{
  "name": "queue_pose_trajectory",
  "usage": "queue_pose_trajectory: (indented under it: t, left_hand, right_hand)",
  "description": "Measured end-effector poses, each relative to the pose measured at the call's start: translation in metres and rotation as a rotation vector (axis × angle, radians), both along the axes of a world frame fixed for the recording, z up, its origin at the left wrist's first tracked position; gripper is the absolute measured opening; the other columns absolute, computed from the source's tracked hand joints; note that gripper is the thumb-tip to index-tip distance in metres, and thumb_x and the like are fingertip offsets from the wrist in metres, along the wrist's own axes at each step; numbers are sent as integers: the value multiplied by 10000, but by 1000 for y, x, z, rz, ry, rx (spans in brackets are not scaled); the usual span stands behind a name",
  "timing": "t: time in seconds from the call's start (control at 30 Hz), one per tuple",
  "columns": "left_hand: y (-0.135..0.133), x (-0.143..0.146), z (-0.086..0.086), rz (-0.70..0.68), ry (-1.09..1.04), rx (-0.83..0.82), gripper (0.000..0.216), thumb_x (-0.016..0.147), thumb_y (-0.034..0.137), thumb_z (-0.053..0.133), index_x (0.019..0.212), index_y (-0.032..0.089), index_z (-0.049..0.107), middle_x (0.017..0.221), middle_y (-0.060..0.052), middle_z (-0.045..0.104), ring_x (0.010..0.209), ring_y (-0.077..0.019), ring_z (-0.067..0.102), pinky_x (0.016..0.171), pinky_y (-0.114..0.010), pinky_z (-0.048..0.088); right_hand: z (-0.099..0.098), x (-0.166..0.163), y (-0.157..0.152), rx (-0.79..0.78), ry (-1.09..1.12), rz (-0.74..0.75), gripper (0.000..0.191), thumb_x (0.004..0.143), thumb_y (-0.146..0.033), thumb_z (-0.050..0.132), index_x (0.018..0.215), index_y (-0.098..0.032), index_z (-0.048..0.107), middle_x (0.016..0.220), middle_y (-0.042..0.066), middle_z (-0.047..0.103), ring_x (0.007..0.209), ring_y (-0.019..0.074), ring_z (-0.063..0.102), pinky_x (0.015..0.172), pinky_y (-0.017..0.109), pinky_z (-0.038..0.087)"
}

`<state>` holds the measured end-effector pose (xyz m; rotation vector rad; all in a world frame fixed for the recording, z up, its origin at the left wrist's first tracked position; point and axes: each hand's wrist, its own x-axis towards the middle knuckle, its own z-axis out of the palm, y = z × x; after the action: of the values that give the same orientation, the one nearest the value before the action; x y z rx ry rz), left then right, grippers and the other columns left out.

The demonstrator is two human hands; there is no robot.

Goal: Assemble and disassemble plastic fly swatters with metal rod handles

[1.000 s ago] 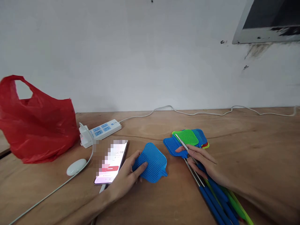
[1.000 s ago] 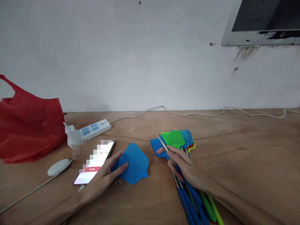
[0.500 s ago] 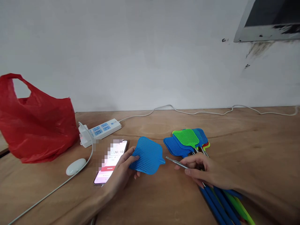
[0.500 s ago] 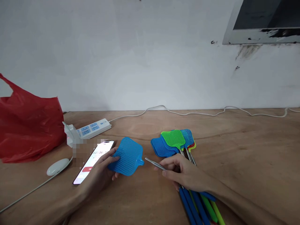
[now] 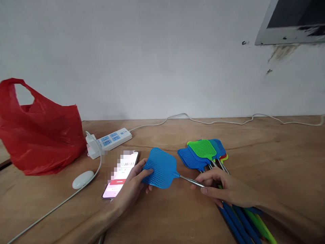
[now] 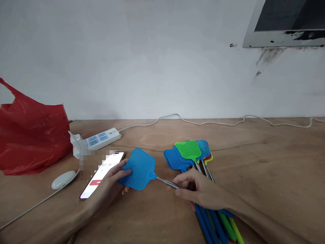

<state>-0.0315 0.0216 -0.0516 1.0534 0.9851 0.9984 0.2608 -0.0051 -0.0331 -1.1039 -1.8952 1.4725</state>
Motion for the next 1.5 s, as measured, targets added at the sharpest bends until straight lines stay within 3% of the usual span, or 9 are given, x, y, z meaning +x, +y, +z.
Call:
queue_pose_trajectory:
  t: [0.3, 0.63, 1.13, 1.37, 1.5]
  left_hand:
    - [-1, 0, -2, -25, 35, 66, 248, 803, 338, 710, 956, 210, 561, 707, 52, 554, 512, -98, 532, 439, -205, 399]
    - [-2, -3, -9, -30, 38, 83, 239, 835, 320, 696, 1008, 218, 567, 731, 45, 566, 549, -102, 547, 468, -206, 411]
    - [-5, 3, 0, -33, 7, 31, 298, 799, 352, 729, 966, 199, 535, 692, 62, 539, 533, -97, 513, 467, -213, 412]
    - [-4, 3, -1, -71, -14, -1, 321, 801, 374, 737, 977, 194, 538, 728, 52, 553, 542, -88, 511, 468, -210, 393]
    - [-3, 0, -3, -114, 46, 74, 312, 852, 413, 702, 1007, 199, 537, 732, 46, 555, 574, -103, 523, 493, -221, 406]
  right_hand:
    - [-3, 2, -1, -31, -21, 17, 431, 884, -541, 618, 1078, -163, 690, 537, -77, 450, 405, 73, 422, 381, 197, 330]
    - [-2, 2, 1, -84, -39, 67, 479, 891, -557, 591, 1104, -144, 709, 516, -85, 415, 383, 65, 417, 342, 169, 287]
    - [-4, 1, 5, -129, -75, 82, 456, 883, -502, 623, 1163, -152, 707, 487, -53, 559, 302, 72, 451, 302, 169, 316]
    - [-2, 1, 4, -136, -91, 79, 458, 883, -493, 622, 1183, -156, 702, 490, -58, 542, 326, 68, 438, 309, 160, 344]
    - [-5, 2, 4, -126, -90, 77, 454, 893, -496, 618, 1192, -165, 705, 499, -68, 498, 368, 67, 448, 319, 147, 340]
